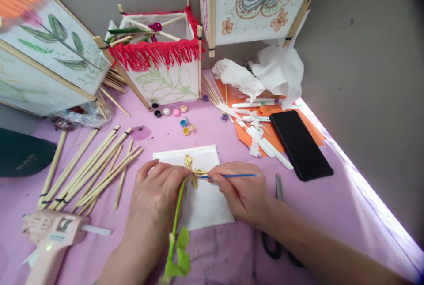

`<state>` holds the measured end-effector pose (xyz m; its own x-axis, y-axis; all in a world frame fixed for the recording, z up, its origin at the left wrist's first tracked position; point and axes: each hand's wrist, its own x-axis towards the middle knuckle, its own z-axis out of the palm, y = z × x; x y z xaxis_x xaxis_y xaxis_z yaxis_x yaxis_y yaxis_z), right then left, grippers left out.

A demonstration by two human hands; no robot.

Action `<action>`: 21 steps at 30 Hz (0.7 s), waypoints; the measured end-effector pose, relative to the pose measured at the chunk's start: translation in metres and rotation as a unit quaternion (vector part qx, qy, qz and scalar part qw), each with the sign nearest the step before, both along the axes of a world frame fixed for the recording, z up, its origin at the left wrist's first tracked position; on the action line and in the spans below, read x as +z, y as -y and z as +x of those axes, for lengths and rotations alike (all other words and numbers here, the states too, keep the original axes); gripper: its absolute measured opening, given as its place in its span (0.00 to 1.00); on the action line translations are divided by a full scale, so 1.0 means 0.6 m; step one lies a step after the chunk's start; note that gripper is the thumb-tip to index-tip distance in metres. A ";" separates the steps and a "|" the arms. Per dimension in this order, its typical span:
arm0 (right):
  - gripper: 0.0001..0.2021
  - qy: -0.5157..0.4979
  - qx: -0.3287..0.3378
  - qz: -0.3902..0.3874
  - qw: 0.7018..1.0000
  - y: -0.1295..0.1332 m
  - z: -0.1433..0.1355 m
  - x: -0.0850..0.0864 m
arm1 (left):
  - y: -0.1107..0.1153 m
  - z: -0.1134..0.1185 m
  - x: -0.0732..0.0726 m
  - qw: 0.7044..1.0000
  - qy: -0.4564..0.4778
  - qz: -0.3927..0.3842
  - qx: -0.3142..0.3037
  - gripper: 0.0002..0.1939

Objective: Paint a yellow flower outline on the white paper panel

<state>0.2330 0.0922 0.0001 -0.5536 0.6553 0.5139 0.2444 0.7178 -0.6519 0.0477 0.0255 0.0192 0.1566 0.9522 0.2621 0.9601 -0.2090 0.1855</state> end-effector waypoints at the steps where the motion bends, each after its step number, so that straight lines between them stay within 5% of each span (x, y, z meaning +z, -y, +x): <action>1: 0.09 -0.001 0.001 0.003 1.000 0.000 0.000 0.000 | 0.000 0.000 0.000 1.000 0.001 0.000 -0.001 0.07; 21: 0.09 0.017 0.005 0.027 0.999 0.002 0.006 0.012 | 0.000 0.006 0.008 1.000 0.007 0.002 0.009 0.07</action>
